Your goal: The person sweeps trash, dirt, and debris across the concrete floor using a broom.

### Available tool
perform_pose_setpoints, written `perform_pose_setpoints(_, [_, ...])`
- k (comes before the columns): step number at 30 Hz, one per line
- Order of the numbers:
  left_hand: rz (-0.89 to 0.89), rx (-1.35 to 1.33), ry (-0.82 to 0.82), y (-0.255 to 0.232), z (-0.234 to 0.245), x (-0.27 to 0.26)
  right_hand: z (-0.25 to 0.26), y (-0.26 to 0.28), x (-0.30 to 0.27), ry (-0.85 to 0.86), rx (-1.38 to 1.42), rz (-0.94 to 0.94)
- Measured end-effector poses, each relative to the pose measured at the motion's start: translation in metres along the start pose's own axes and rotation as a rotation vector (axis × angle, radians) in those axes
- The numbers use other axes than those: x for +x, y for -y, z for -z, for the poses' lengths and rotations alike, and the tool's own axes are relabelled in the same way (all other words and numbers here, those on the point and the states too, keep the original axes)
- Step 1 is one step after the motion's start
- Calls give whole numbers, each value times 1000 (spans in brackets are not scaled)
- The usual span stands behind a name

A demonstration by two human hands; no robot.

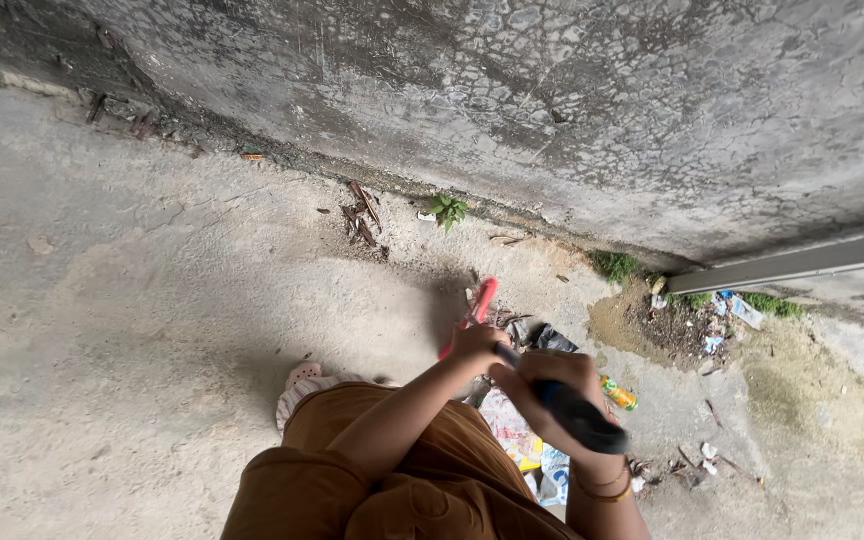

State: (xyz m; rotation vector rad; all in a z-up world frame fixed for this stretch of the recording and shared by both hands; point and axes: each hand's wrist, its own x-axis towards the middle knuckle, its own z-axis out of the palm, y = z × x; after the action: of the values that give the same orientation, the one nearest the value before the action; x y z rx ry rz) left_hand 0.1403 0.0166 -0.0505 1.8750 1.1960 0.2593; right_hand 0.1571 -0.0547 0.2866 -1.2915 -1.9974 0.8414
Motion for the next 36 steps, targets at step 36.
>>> perform_pose_setpoints(36, [-248, -50, 248, 126, 182, 115, -70, 23, 233, -461, 103, -246])
